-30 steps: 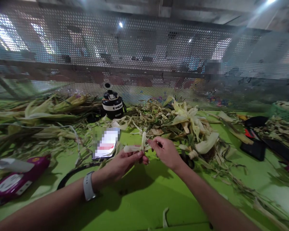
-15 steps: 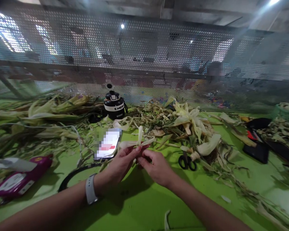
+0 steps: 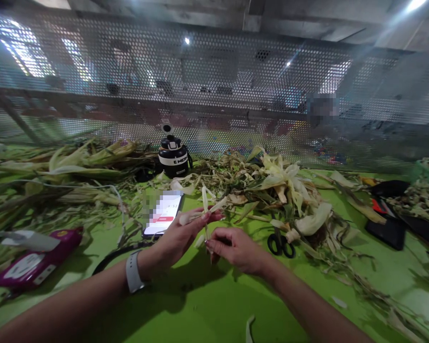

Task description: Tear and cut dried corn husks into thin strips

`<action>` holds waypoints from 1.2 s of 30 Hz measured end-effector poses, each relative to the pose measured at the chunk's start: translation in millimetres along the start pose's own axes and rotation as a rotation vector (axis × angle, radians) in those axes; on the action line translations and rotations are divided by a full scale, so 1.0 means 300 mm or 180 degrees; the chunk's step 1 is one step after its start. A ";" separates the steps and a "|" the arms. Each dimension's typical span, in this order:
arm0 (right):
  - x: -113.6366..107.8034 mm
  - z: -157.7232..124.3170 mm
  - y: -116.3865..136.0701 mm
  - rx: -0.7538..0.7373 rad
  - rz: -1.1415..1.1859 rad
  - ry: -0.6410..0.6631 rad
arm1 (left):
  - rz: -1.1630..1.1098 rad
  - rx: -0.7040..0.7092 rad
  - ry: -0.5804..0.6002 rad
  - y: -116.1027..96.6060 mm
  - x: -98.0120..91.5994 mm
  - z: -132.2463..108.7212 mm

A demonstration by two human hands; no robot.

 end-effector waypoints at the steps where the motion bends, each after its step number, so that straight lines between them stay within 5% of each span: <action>1: 0.000 -0.001 0.001 0.0010 -0.0020 0.0029 | -0.0038 -0.0021 -0.0010 0.001 -0.002 0.002; 4: -0.003 -0.013 0.019 -0.0189 -0.0572 -0.0183 | -0.0176 -0.0098 -0.0059 0.003 -0.008 0.009; 9: -0.057 -0.048 0.080 -0.1623 -0.1872 -0.1998 | 0.0050 -0.0229 0.0006 0.008 -0.008 0.002; 11: -0.080 -0.044 0.083 -0.1635 -0.1783 -0.2333 | 0.0346 -0.0366 0.0235 0.011 0.002 -0.007; 16: -0.077 -0.005 0.036 -0.0678 -0.0278 -0.1455 | 0.1274 -0.0107 0.0700 -0.005 0.022 -0.019; 23: -0.060 0.006 0.006 -0.0633 0.0317 -0.1586 | 0.1655 -0.0192 0.1121 -0.021 0.023 -0.031; 31: -0.090 -0.004 0.039 0.0153 0.0027 -0.0968 | 0.0078 -0.0833 0.0337 -0.002 0.000 0.006; 36: -0.073 -0.003 0.026 -0.0020 -0.0651 -0.0691 | 0.0297 -0.0729 0.0074 0.005 -0.008 0.009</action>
Point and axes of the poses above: each hand's wrist, its own z-axis towards the middle knuckle, its own x-axis out of the palm, y = z × x, the point moved 1 cm from there along z, towards the middle knuckle, and after that the axes turned 12 degrees about z, right-handed, at the moved point
